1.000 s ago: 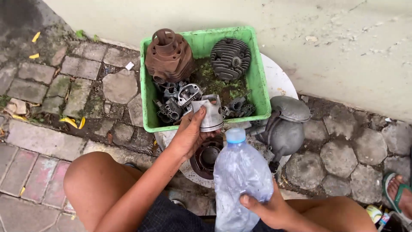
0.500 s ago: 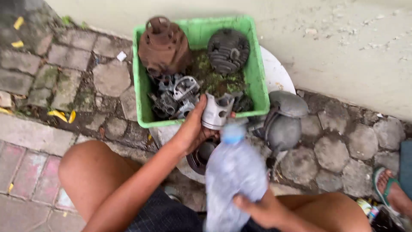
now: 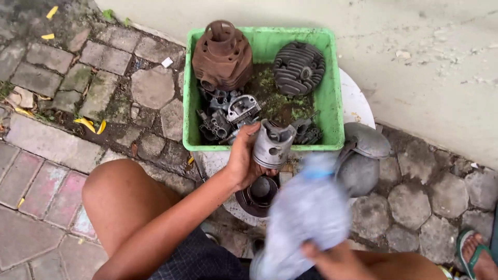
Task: Cleaning a motorcycle piston by pouring liquid and scrubbing it with a brush.
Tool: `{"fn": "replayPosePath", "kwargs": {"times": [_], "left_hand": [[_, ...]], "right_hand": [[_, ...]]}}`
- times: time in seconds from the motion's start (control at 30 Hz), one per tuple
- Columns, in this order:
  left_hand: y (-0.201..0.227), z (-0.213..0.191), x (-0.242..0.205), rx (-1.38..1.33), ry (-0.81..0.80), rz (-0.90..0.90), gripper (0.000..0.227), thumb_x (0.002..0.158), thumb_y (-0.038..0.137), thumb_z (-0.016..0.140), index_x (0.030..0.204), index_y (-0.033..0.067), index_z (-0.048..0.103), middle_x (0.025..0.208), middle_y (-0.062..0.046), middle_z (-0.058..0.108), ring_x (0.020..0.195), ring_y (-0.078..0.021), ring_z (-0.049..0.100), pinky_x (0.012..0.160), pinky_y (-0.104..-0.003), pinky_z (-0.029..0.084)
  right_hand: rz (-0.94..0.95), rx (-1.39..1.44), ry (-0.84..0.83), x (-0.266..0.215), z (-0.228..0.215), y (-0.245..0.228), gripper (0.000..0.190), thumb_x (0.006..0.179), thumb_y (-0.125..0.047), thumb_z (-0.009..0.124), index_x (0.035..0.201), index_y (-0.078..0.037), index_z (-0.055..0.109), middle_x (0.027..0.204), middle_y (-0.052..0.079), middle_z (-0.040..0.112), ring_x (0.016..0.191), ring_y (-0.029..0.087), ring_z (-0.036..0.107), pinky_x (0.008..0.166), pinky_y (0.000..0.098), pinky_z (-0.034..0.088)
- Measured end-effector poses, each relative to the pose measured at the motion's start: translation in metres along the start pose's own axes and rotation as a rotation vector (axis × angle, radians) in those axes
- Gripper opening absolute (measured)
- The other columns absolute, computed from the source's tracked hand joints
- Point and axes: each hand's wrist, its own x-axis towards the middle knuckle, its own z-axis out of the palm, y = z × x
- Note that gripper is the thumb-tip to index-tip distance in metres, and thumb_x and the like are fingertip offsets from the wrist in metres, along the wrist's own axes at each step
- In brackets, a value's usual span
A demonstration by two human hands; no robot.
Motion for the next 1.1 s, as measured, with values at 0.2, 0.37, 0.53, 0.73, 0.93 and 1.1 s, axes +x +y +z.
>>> {"fn": "replayPosePath", "kwargs": {"times": [0.2,0.37,0.53,0.73,0.93,1.1], "left_hand": [[0.002,0.001,-0.007,-0.076,-0.06,-0.001,0.067,0.096,0.066,0.042,0.112,0.0043,0.063,0.083,-0.021,0.072,0.045,-0.0223,0.057,0.035,-0.029,0.042],[0.004,0.004,-0.002,-0.035,0.071,-0.033,0.083,0.088,0.082,0.045,0.114,0.0052,0.065,0.085,-0.02,0.072,0.05,-0.0228,0.066,0.04,-0.028,0.055],[0.006,0.0,-0.012,-0.14,-0.007,-0.011,0.075,0.091,0.074,0.049,0.115,0.0051,0.066,0.086,-0.019,0.073,0.064,-0.0242,0.071,0.056,-0.034,0.059],[0.013,-0.001,-0.019,-0.047,-0.002,-0.034,0.072,0.091,0.071,0.045,0.122,0.009,0.06,0.087,-0.012,0.072,0.06,-0.0175,0.067,0.043,-0.027,0.055],[0.009,-0.003,-0.014,-0.013,0.075,-0.074,0.071,0.089,0.071,0.044,0.123,0.0101,0.061,0.096,-0.011,0.07,0.073,-0.023,0.067,0.05,-0.034,0.057],[0.015,-0.005,-0.008,-0.143,-0.036,-0.027,0.061,0.094,0.061,0.052,0.108,0.0029,0.065,0.083,-0.014,0.069,0.069,-0.0281,0.067,0.051,-0.041,0.059]], "right_hand": [[-0.039,-0.304,-0.097,-0.029,-0.079,0.02,0.107,0.082,-0.003,0.067,0.163,-0.009,-0.002,0.17,0.012,0.015,0.155,0.028,0.021,0.126,0.0515,0.018],[0.271,-0.501,0.105,0.013,-0.01,0.032,0.088,0.071,-0.026,0.083,0.149,-0.005,0.049,0.143,0.014,0.067,0.133,0.025,0.061,0.114,0.0419,0.043],[0.371,-0.362,0.142,0.011,0.031,0.012,0.09,0.061,-0.021,0.091,0.142,-0.001,0.056,0.124,0.019,0.079,0.113,0.029,0.074,0.098,0.045,0.057],[0.125,-0.128,0.396,0.013,-0.018,-0.003,0.084,0.076,-0.003,0.058,0.157,-0.005,0.037,0.147,0.025,0.053,0.13,0.042,0.054,0.109,0.058,0.043],[-0.016,-0.157,-0.068,0.013,-0.019,-0.009,0.083,0.084,-0.021,0.089,0.151,0.0,0.045,0.138,0.02,0.067,0.122,0.03,0.067,0.103,0.0436,0.054],[0.584,-0.6,0.243,0.021,0.004,0.025,0.1,0.057,-0.037,0.092,0.143,-0.006,0.05,0.133,0.01,0.07,0.12,0.022,0.07,0.096,0.0388,0.059]]}}
